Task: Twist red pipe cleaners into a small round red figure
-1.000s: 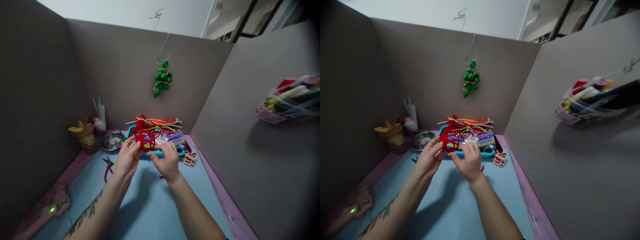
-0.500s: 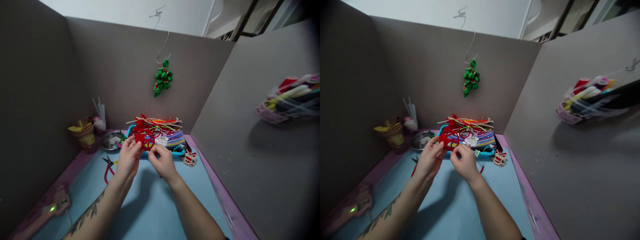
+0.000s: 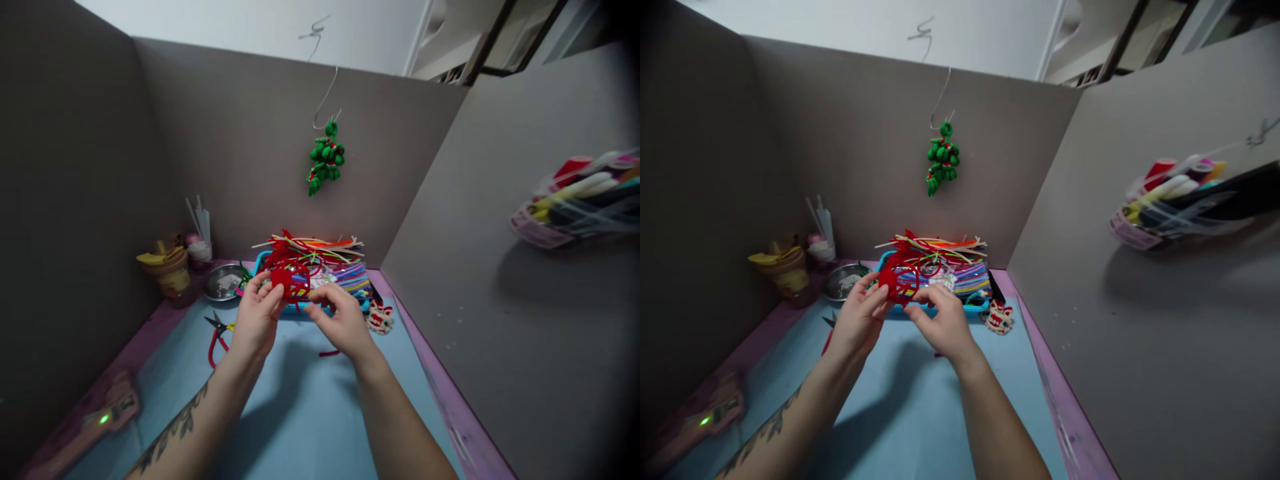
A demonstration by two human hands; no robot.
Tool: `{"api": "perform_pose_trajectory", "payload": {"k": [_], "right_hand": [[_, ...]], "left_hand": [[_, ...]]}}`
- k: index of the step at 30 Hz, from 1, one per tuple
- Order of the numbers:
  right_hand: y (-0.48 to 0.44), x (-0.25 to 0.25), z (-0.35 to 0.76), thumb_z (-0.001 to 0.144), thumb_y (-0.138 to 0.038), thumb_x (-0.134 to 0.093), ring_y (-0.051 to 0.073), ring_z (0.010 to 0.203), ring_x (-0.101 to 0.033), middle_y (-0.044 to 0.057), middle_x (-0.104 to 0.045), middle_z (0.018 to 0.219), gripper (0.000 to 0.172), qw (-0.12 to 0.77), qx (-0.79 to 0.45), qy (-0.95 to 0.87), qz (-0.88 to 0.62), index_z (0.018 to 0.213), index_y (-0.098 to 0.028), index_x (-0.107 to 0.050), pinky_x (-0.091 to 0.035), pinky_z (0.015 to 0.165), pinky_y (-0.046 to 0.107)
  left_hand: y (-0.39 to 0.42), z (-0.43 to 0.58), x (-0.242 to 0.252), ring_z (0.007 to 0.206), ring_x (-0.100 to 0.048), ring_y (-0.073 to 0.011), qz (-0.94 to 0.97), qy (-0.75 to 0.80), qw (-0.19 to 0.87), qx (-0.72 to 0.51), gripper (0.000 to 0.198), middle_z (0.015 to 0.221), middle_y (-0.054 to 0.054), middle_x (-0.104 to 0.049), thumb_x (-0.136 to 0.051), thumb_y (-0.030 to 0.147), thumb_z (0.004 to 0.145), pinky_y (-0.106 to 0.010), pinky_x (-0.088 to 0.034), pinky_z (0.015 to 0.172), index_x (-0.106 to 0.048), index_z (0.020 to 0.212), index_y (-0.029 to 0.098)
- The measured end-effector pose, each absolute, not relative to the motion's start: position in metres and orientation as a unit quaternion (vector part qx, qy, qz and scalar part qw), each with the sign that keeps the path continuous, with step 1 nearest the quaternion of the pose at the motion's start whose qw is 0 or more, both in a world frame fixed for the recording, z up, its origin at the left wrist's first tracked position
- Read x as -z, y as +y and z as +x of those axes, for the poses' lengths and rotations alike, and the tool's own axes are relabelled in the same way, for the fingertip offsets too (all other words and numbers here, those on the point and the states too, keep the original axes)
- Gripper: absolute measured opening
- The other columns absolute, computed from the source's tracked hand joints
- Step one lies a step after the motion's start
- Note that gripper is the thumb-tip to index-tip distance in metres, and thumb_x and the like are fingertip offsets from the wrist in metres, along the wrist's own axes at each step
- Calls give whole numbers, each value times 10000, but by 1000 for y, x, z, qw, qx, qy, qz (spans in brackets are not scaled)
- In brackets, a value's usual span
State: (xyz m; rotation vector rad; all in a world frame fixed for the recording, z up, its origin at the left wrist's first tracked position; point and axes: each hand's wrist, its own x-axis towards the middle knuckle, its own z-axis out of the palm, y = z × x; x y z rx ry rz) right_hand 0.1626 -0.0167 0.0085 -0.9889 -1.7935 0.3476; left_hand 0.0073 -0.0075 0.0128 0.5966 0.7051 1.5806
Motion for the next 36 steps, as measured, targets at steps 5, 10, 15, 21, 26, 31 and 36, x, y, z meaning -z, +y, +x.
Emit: {"api": "perform_pose_trajectory", "payload": {"k": [5, 10, 15, 21, 26, 31, 36], "right_hand": [[-14, 7, 152, 884, -172, -563, 209, 868, -613, 64, -682, 903, 177, 567, 29, -729, -383, 1019, -242, -654, -494, 813, 368], [-12, 13, 150, 891, -187, -567, 218, 883, -609, 67, -674, 928, 227, 562, 46, -736, -375, 1085, -265, -654, -504, 813, 388], [-11, 11, 153, 888, -204, -579, 207, 842, -585, 55, -630, 875, 151, 560, 54, -726, -395, 975, -264, -687, -505, 769, 372], [-14, 6, 154, 882, -201, -591, 203, 844, -571, 53, -613, 859, 119, 566, 39, -724, -392, 934, -244, -688, -487, 773, 365], [-14, -2, 155, 856, -217, -623, 200, 866, -589, 42, -633, 871, 72, 574, -39, -714, -399, 880, -237, -687, -474, 803, 359], [-11, -6, 159, 820, -176, -644, 184, 829, -603, 22, -645, 819, 69, 572, -141, -715, -378, 777, -228, -655, -481, 778, 334], [-9, -7, 162, 818, -170, -635, 170, 790, -594, 11, -638, 777, 94, 562, -183, -715, -374, 737, -216, -622, -470, 749, 308]], "left_hand": [[-11, 11, -11, 732, -652, -112, 257, 309, 621, -674, 582, 825, 13, -672, -856, 167, 544, -231, -521, 684, -525, 1021, 206], [-14, 15, -11, 702, -651, -102, 266, 315, 626, -662, 592, 772, 26, -669, -858, 160, 537, -213, -510, 679, -514, 1017, 199], [-16, 14, -13, 669, -635, -88, 278, 325, 628, -650, 620, 741, 41, -650, -862, 180, 531, -188, -491, 642, -505, 1037, 195], [-17, 13, -14, 606, -598, -73, 294, 331, 616, -652, 657, 689, 69, -615, -863, 185, 521, -179, -459, 604, -488, 1061, 196], [-16, 11, -12, 537, -540, -65, 346, 346, 586, -646, 645, 624, 94, -572, -853, 217, 542, -179, -409, 556, -491, 1076, 200], [-15, 8, -14, 536, -535, -69, 351, 357, 594, -629, 679, 644, 83, -574, -855, 208, 536, -181, -387, 540, -499, 1114, 191], [-13, 3, -12, 648, -599, -89, 393, 342, 609, -598, 756, 779, 44, -611, -838, 162, 567, -213, -464, 653, -471, 1227, 206]]}}
